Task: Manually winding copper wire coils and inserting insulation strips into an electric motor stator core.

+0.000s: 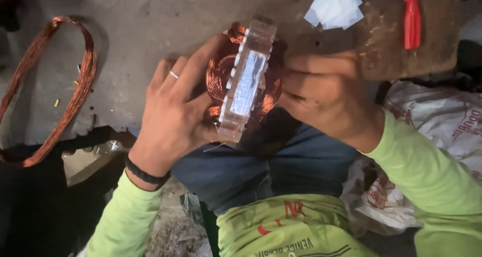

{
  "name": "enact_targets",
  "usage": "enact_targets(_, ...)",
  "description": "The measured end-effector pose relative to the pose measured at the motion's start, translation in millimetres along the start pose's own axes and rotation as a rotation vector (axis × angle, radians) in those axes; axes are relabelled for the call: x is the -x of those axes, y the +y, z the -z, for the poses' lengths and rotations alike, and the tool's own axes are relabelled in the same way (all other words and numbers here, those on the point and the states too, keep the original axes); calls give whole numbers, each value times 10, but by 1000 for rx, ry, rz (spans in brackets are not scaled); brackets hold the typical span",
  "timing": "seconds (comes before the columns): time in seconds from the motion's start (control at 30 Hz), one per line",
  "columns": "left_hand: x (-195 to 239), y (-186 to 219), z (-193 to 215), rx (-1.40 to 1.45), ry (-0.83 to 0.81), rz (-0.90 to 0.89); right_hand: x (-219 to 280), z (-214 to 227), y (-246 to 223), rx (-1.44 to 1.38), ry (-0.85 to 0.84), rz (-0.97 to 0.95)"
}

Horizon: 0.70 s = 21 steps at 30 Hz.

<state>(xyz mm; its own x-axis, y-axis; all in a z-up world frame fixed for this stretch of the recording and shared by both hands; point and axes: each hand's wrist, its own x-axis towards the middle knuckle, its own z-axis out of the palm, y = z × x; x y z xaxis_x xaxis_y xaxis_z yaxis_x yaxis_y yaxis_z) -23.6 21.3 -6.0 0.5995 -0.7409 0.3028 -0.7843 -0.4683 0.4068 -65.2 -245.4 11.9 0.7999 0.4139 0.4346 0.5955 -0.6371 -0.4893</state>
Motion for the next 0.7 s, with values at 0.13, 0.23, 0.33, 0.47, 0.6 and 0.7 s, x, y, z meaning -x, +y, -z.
enact_targets(0.13, -16, 109, 5, -11, 39, 23, -26, 41, -67, 24, 9, 27)
enact_targets(0.23, 92, 69, -67, 85, 181, 48, -84, 118, -128, 169, 17, 52)
enact_targets(0.33, 72, 98, -26, 150, 215, 42, 53, 81, -59, 254, 3, 114)
enact_targets(0.47, -7, 102, 65, 82, 98, 39, 49, 14, -5, 0, 7, -5)
enact_targets(0.6, 12, 85, 41, 70, 35, 50, -7, -36, -76, -24, 70, -38)
enact_targets(0.7, -21, 115, 64, 56, 61, 30, 95, 50, -46, 76, 10, -7)
